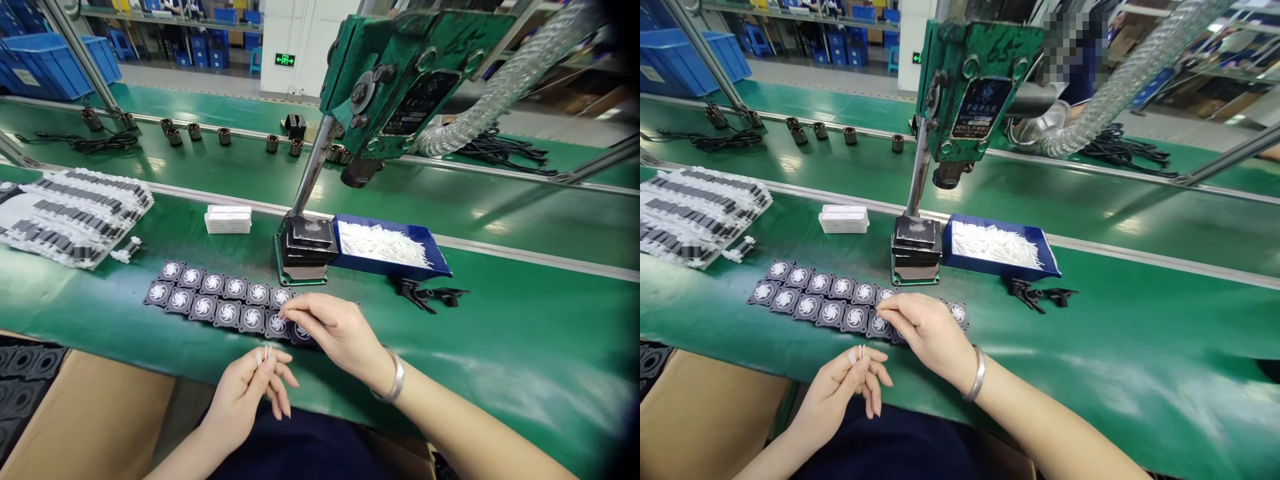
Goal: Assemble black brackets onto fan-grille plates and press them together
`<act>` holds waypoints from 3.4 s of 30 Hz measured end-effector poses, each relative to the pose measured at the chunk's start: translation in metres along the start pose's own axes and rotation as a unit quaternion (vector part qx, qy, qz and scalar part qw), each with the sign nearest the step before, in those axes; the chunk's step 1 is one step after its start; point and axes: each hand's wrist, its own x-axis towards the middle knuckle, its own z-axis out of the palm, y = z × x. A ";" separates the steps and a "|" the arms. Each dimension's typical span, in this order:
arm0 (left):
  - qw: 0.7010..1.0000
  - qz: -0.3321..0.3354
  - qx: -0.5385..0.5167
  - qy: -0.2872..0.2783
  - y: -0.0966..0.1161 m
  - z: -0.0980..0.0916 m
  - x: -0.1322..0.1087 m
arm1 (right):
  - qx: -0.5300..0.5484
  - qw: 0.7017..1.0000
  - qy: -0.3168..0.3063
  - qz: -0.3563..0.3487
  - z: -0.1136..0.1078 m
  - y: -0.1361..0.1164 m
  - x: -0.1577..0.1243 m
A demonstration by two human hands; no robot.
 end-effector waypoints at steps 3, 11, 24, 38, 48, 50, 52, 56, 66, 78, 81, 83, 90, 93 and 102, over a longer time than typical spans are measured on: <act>1.000 -0.003 0.005 -0.003 0.000 0.002 0.000 | -0.038 0.998 0.006 -0.041 0.008 0.006 -0.002; 1.000 0.000 0.006 -0.019 0.000 0.003 -0.001 | -0.060 0.996 -0.002 -0.060 0.014 0.012 -0.001; 0.998 0.015 0.056 -0.040 0.010 0.009 0.001 | 0.022 0.996 -0.079 -0.047 -0.012 -0.012 -0.009; 0.998 -0.021 0.026 -0.054 0.000 0.020 0.006 | -0.021 0.999 0.022 0.036 -0.030 0.006 -0.026; 0.997 -0.039 0.012 -0.061 0.002 0.024 0.007 | -0.166 0.985 0.001 -0.055 -0.025 0.015 -0.028; 0.997 -0.037 0.019 -0.061 0.003 0.025 0.007 | -0.168 0.983 0.065 -0.047 -0.034 0.009 -0.027; 0.997 -0.033 0.029 -0.067 0.004 0.026 0.007 | -0.132 0.986 0.098 -0.034 -0.038 0.002 -0.029; 0.992 -0.012 0.068 -0.109 0.007 0.029 0.010 | 0.017 0.999 -0.039 -0.013 -0.026 -0.008 -0.040; 0.993 -0.018 0.041 -0.113 0.000 0.034 0.010 | 0.071 0.986 0.068 0.133 -0.049 0.004 -0.055; 0.990 -0.061 0.050 -0.114 -0.005 0.043 0.014 | -0.106 0.992 0.069 -0.009 -0.034 0.028 -0.062; 0.989 -0.061 0.069 -0.114 -0.006 0.042 0.015 | -0.135 0.990 0.032 -0.025 -0.038 0.028 -0.059; 0.988 -0.059 0.083 -0.115 -0.006 0.042 0.016 | -0.150 0.986 0.063 -0.033 -0.045 0.023 -0.056; 0.980 -0.018 0.121 -0.157 0.004 0.047 0.019 | -0.057 0.997 0.043 -0.017 -0.052 -0.003 -0.065; 0.971 0.004 0.147 -0.187 0.007 0.049 0.020 | 0.040 0.998 -0.040 0.003 -0.037 -0.004 -0.072; 0.982 -0.018 0.068 -0.177 -0.006 0.046 0.017 | 0.112 0.978 0.113 0.137 -0.063 0.004 -0.079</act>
